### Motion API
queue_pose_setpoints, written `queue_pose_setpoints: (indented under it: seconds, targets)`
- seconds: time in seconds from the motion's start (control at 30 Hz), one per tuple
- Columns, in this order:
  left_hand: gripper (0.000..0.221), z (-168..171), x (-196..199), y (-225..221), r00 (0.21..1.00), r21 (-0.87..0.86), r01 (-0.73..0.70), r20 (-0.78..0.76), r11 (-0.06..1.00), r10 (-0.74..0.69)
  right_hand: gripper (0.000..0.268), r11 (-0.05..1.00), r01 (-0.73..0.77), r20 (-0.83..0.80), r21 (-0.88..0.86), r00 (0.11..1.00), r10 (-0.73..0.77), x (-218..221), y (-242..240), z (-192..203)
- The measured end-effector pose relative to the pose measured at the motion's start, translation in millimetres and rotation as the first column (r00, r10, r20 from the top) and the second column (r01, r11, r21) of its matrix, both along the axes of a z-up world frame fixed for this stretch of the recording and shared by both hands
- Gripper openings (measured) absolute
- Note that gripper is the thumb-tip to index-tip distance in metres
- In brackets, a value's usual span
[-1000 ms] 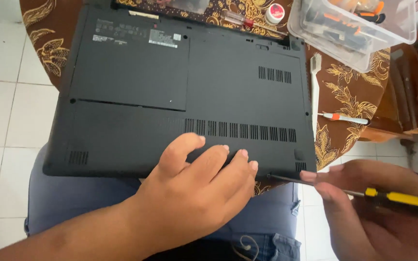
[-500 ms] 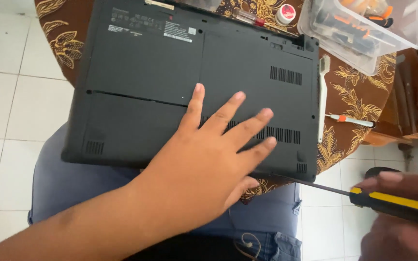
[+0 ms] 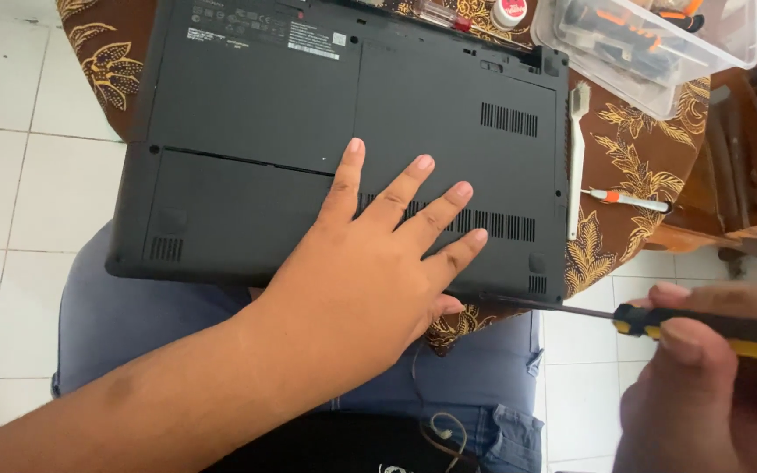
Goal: Using a screwdriver to pry open the bottom casing of a laptop to access internal components.
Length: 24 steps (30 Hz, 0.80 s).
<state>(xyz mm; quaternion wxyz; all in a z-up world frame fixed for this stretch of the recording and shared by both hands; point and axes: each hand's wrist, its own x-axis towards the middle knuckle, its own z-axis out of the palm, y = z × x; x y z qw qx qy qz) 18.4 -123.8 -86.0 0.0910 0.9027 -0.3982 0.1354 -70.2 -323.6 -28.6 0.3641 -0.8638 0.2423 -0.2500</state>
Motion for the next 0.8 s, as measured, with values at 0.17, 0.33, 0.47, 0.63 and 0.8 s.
queue_pose_setpoints:
  seconds: [0.17, 0.33, 0.47, 0.63, 0.8]
  targets:
    - [0.054, 1, -2, -1, 1.0, -0.042, -0.008, 0.026, 0.999, 0.009, 0.033, 0.975, -0.066, -0.006, -0.211, 0.998, 0.066, -14, 11, -2]
    - [0.056, 11, 0, -4, 1.0, -0.021, -0.003, -0.021, 1.0, 0.003, 0.045, 0.943, -0.277, -0.007, -0.187, 0.96, 0.28, 1, 20, 25]
    - [0.06, 34, 9, -7, 0.992, -0.071, 0.093, -0.083, 0.993, -0.098, 0.035, 0.816, -0.531, 0.223, -0.229, 0.787, 0.575, 8, -5, -2]
    - [0.044, 68, 28, -30, 0.744, -0.28, 0.31, -0.524, 0.909, -0.415, 0.05, 0.652, -0.749, 0.257, -0.119, 0.611, 0.749, 43, -69, -15]
    - [0.021, 65, 37, -37, 0.629, -0.381, 0.256, -0.632, 0.888, -0.453, 0.085, 0.649, -0.754, 0.074, -0.106, 0.644, 0.761, 36, -59, 12]
